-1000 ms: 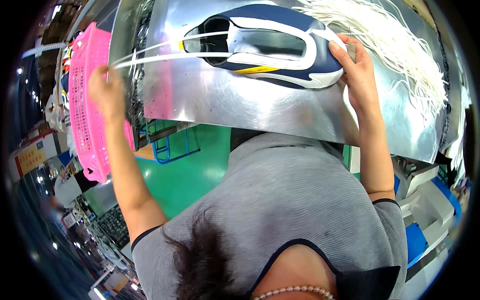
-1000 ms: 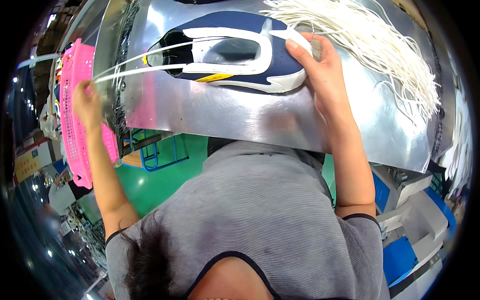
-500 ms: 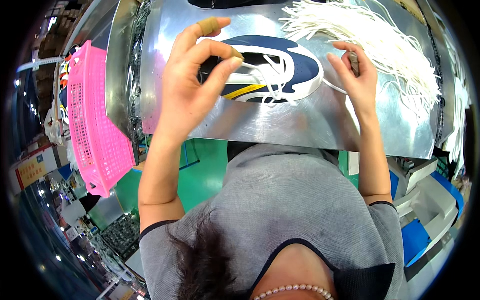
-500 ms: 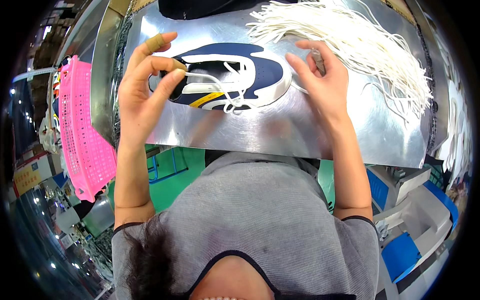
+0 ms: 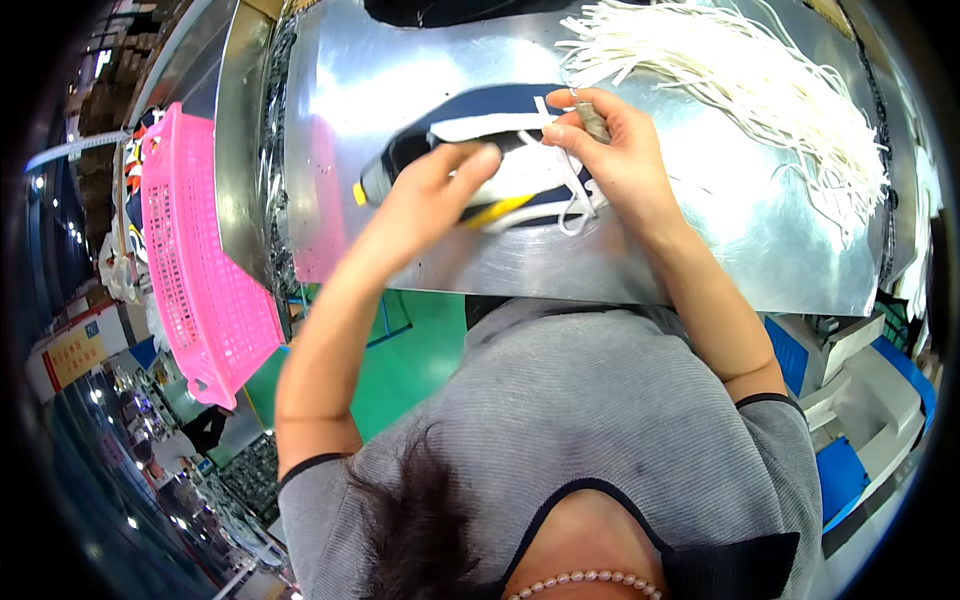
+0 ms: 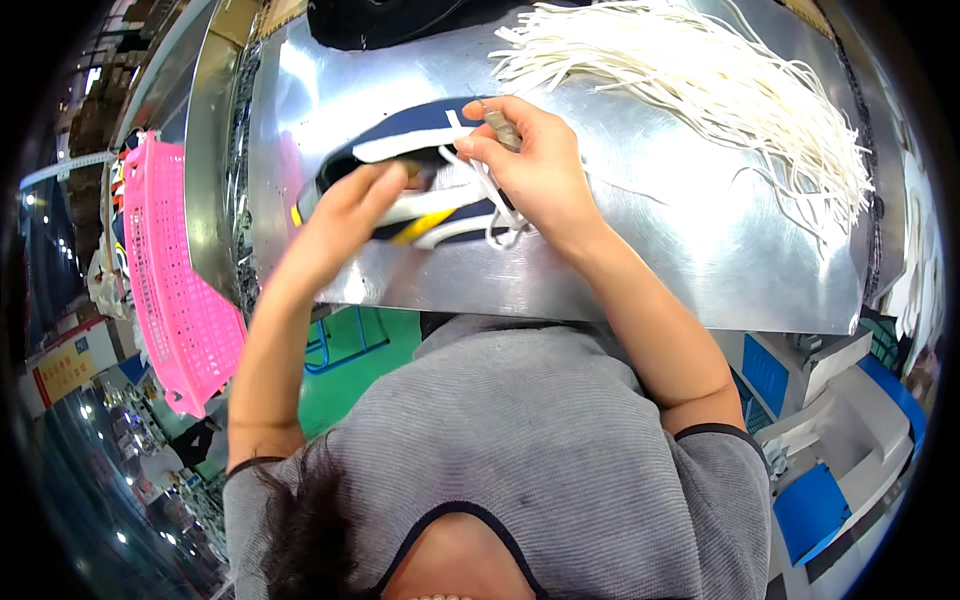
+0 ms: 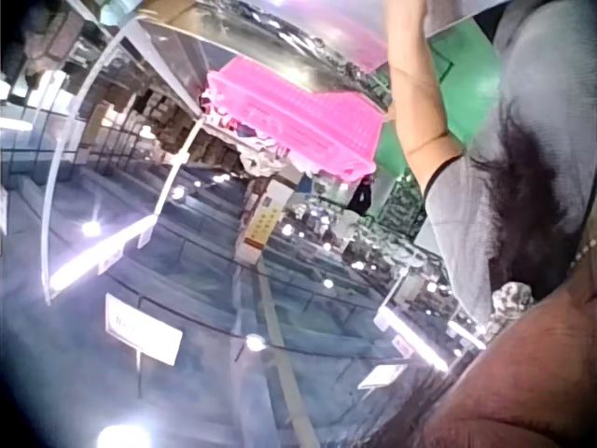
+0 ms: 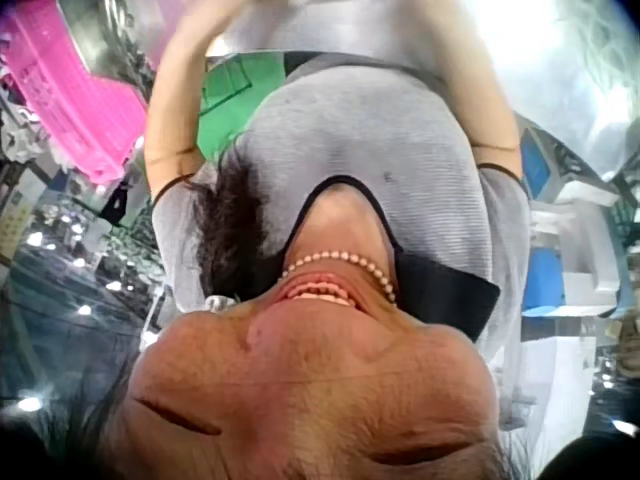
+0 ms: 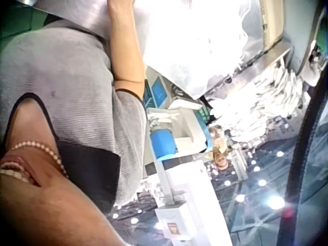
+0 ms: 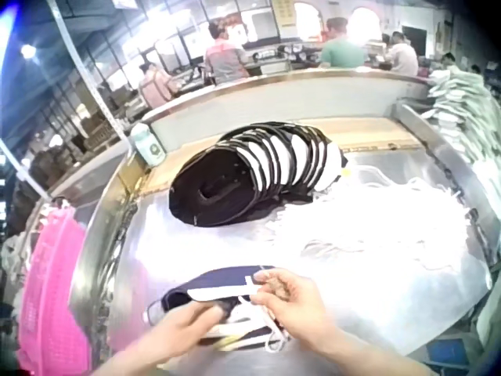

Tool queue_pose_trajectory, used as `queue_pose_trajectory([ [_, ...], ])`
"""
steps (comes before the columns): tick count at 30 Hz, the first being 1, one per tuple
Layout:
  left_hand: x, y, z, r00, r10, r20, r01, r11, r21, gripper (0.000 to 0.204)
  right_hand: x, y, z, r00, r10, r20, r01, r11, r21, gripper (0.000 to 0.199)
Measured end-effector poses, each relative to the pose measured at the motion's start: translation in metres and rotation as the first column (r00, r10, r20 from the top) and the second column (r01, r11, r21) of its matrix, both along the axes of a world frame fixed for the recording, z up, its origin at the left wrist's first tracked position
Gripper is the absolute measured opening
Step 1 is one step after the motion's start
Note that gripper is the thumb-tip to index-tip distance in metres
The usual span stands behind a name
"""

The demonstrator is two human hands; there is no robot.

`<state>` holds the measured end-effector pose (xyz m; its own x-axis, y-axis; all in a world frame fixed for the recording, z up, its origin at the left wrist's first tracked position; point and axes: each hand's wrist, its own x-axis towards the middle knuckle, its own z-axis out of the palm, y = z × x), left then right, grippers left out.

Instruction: The person threads white shoelaces through the eyelets of a blue and white sneaker upper using a small metal tool, repeating the process across multiple uppers on a metal workbench.

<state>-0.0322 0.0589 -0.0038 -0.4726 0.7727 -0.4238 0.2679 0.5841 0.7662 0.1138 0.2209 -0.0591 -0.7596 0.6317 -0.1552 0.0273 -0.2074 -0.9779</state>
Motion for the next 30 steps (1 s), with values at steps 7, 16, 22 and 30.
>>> queue_pose_trajectory([
  [7, 0.015, 0.039, -0.007, 0.867, 0.326, 0.377, -0.371, 0.927, 0.050, 0.039, 0.003, -0.006, 0.005, 0.993, -0.017, 0.117, -0.008, 0.979, 0.205, 0.039],
  [16, 0.030, 0.029, -0.014, 0.944, 0.240, 0.227, -0.321, 0.829, 0.458, 0.022, 0.009, -0.011, 0.002, 0.990, 0.078, 0.114, -0.123, 0.871, 0.476, 0.043],
  [22, 0.027, 0.024, -0.027, 0.919, 0.293, 0.263, -0.367, 0.880, 0.301, 0.023, 0.027, 0.006, 0.013, 0.997, 0.071, 0.031, -0.077, 0.952, 0.296, 0.030],
  [30, 0.034, 0.019, -0.021, 0.928, 0.313, 0.204, -0.366, 0.868, 0.334, 0.026, 0.024, -0.005, 0.020, 0.994, 0.064, 0.094, -0.090, 0.947, 0.308, 0.028],
])
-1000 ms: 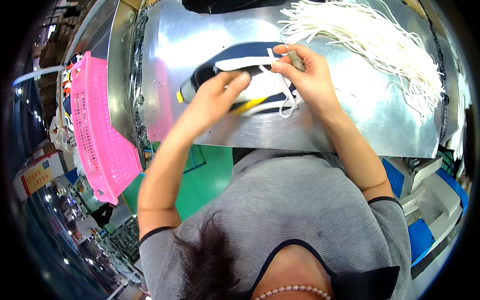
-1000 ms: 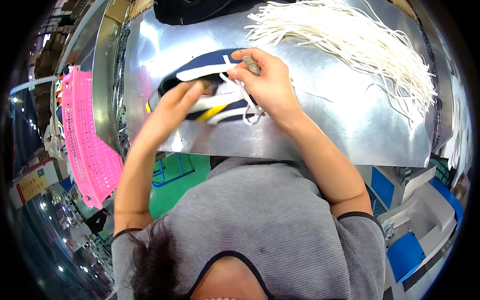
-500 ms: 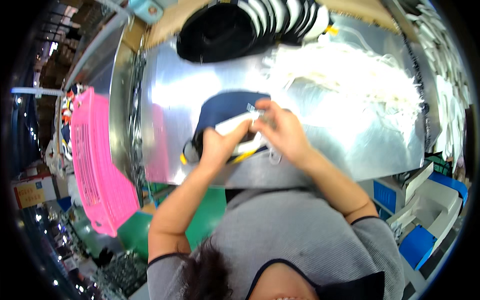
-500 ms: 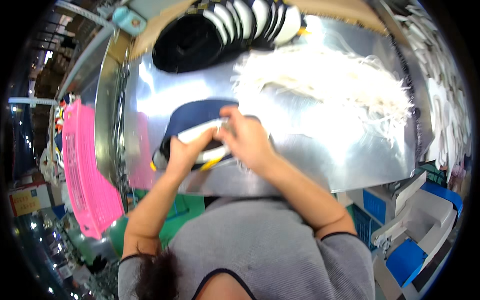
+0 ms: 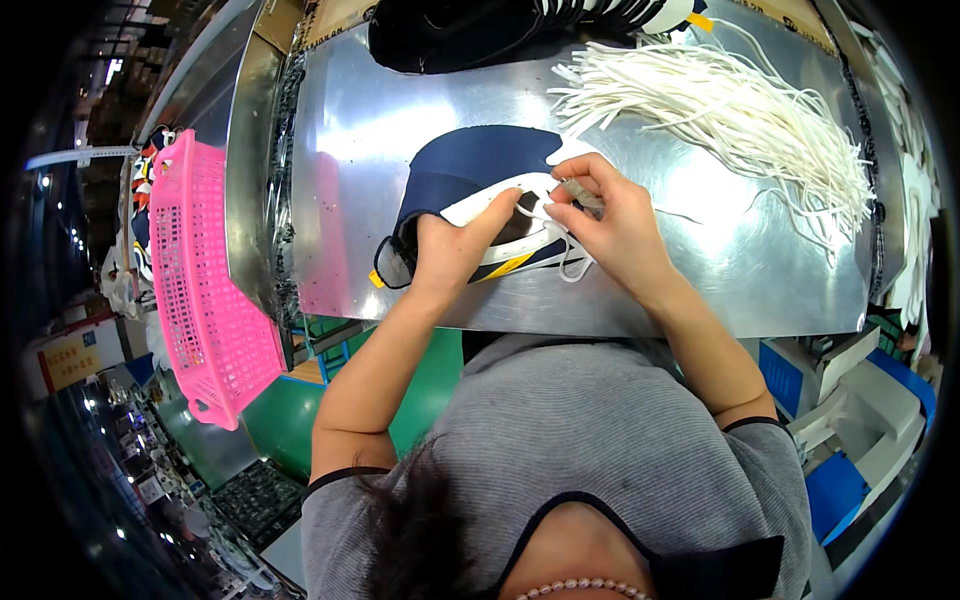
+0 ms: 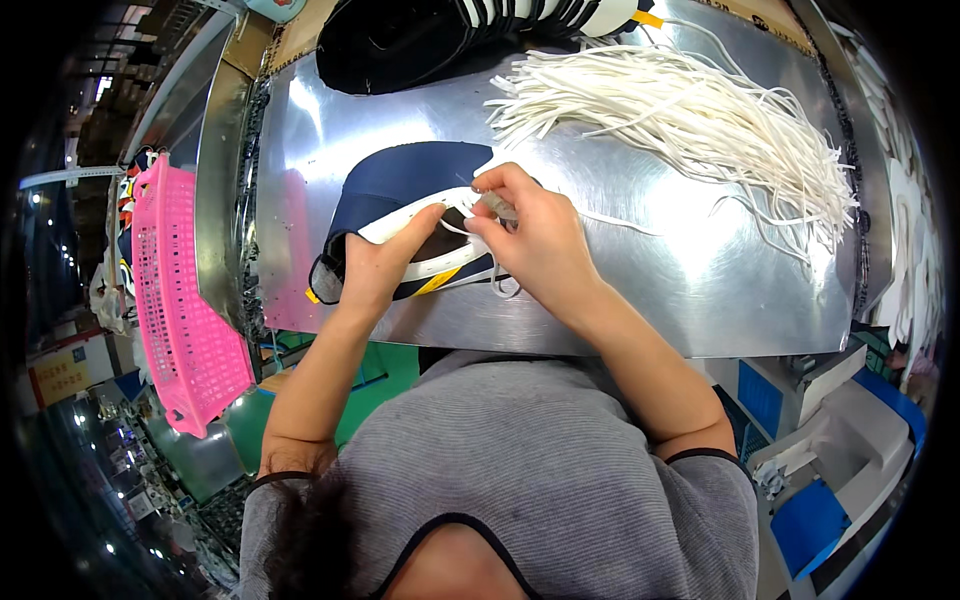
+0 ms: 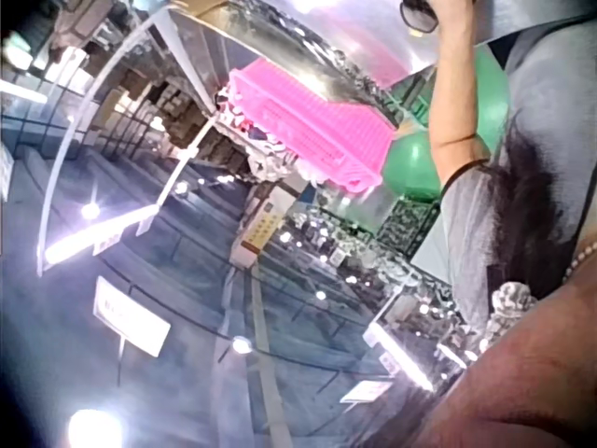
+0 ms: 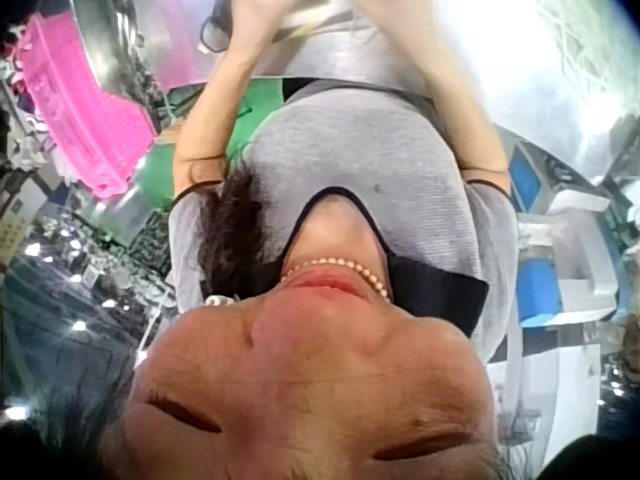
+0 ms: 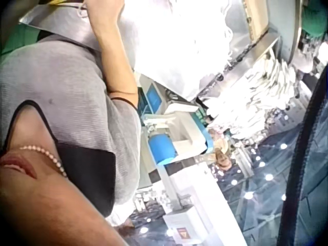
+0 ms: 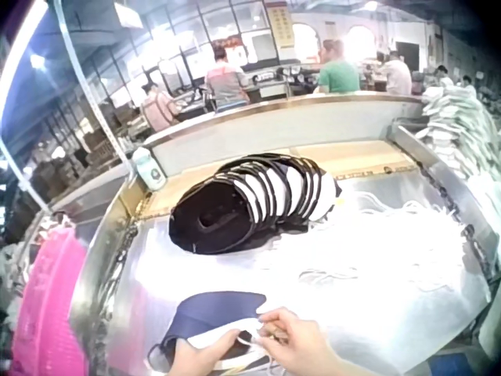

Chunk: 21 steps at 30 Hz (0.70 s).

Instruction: The person threads white shoelaces through the eyelets of a blue and white sneaker upper using a small metal tool, repeating the process across multiple uppers on a metal workbench.

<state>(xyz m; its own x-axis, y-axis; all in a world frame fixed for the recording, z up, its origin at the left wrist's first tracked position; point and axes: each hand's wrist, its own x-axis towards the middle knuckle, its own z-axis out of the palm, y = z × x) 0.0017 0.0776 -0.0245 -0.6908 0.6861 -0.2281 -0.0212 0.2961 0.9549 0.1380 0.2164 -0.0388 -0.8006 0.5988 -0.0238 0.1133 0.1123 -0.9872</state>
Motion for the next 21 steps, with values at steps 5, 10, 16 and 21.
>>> queue_pose_trajectory([
  [5, 0.003, 0.003, 0.006, 0.999, -0.033, 0.030, 0.033, 0.999, 0.024, 0.023, -0.008, 0.002, -0.003, 1.000, -0.020, 0.011, 0.022, 0.968, -0.250, 0.029],
  [10, 0.006, 0.004, 0.007, 1.000, -0.002, 0.006, 0.002, 1.000, -0.026, 0.021, -0.015, -0.006, -0.010, 0.997, -0.067, 0.045, 0.069, 0.997, -0.031, 0.029],
  [16, 0.005, 0.000, -0.010, 0.998, 0.004, -0.065, 0.005, 0.991, 0.132, 0.019, -0.016, -0.008, -0.002, 0.998, 0.023, 0.056, -0.030, 0.991, 0.132, 0.028],
  [21, 0.007, -0.001, -0.011, 0.995, 0.033, -0.091, -0.026, 0.997, 0.079, 0.019, 0.003, 0.000, 0.013, 0.997, 0.069, 0.036, -0.074, 0.979, 0.190, 0.016],
])
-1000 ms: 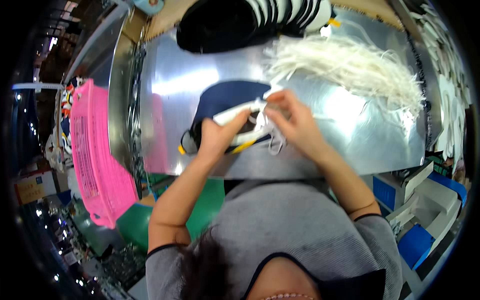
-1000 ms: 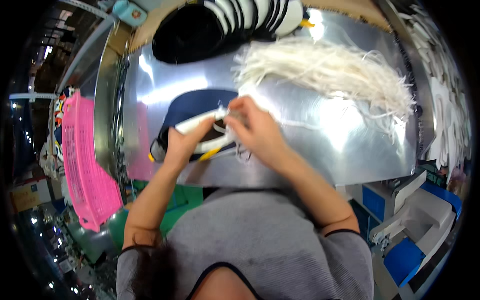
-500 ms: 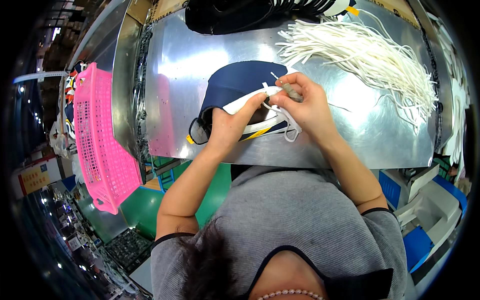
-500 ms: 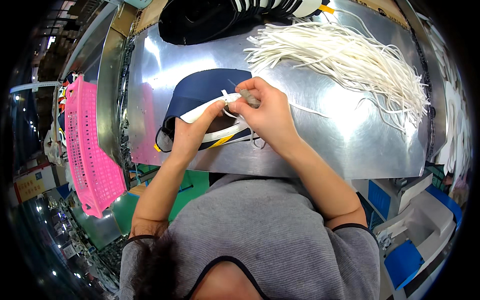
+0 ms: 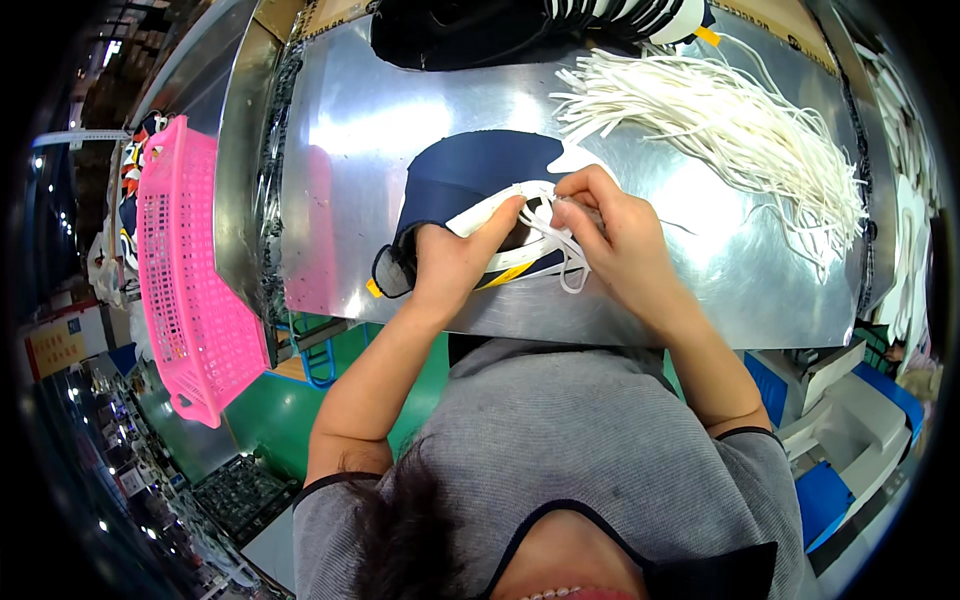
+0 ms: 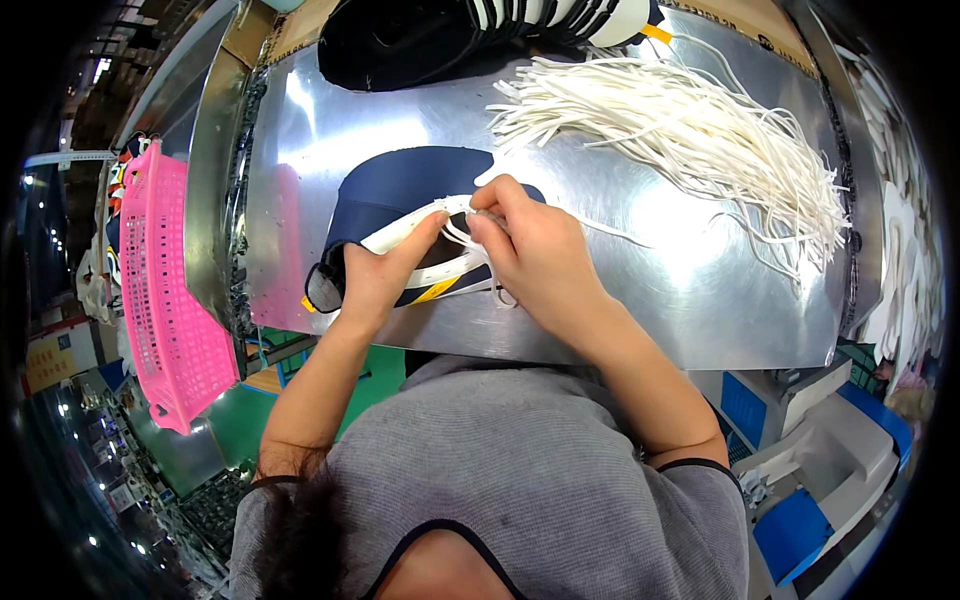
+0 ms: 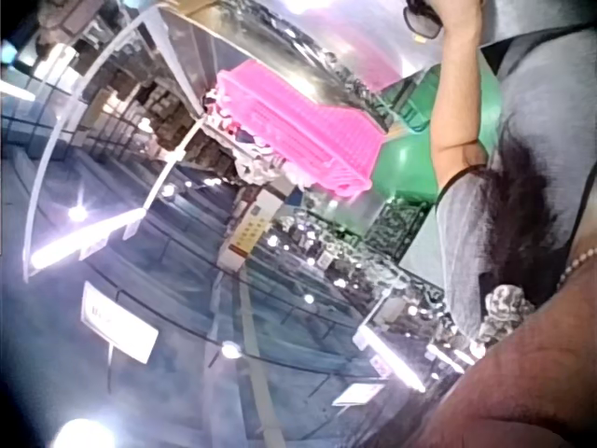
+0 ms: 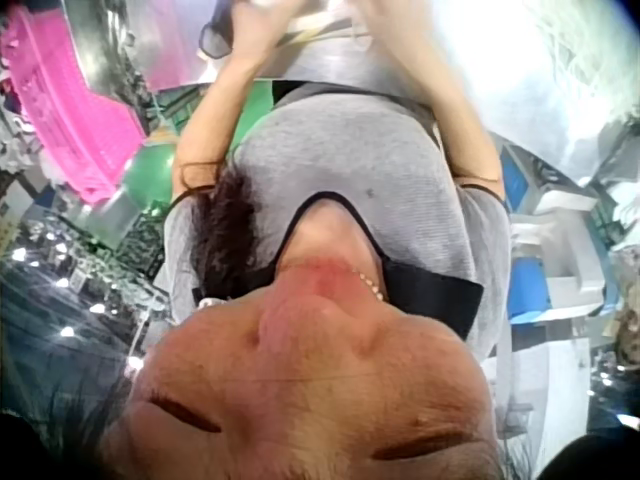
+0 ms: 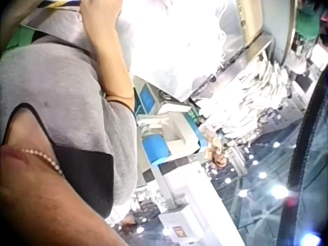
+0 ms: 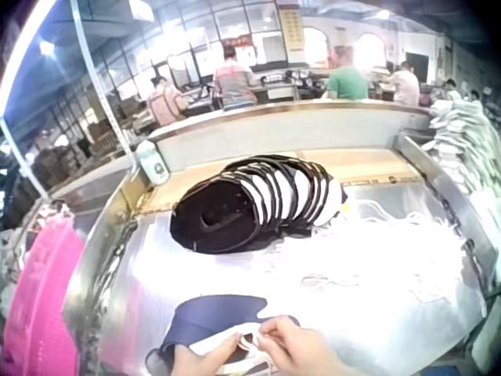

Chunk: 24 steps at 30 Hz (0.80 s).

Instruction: The person threads white shoelaces through the eyelets of a blue and white sneaker upper using a small metal tool, repeating the process across multiple uppers on a metal workbench.

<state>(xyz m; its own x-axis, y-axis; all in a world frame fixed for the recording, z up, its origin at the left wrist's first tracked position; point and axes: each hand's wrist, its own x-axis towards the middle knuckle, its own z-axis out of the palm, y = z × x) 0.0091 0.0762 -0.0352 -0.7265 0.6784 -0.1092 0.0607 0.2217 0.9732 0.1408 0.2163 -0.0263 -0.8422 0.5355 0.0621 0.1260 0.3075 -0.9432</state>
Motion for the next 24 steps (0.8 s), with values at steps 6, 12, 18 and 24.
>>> queue_pose_trajectory([
  [6, 0.002, 0.006, 0.002, 1.000, -0.028, -0.005, 0.028, 1.000, 0.012, 0.020, 0.002, 0.012, -0.003, 0.996, 0.052, 0.077, -0.063, 0.987, 0.149, 0.013],
  [12, 0.001, 0.001, -0.001, 0.998, 0.011, 0.067, -0.012, 1.000, 0.012, 0.021, -0.018, 0.019, 0.000, 0.975, 0.139, 0.175, -0.176, 0.959, 0.220, 0.016],
  [18, 0.011, 0.007, 0.004, 0.985, -0.170, 0.007, 0.148, 0.835, -0.530, 0.057, -0.005, 0.049, -0.038, 0.943, 0.249, 0.223, -0.324, 0.844, 0.428, 0.013],
  [24, 0.036, -0.012, -0.033, 0.996, -0.013, -0.085, -0.006, 0.976, -0.219, 0.047, -0.013, 0.019, -0.006, 0.859, 0.361, 0.362, -0.496, 0.760, 0.420, 0.019],
])
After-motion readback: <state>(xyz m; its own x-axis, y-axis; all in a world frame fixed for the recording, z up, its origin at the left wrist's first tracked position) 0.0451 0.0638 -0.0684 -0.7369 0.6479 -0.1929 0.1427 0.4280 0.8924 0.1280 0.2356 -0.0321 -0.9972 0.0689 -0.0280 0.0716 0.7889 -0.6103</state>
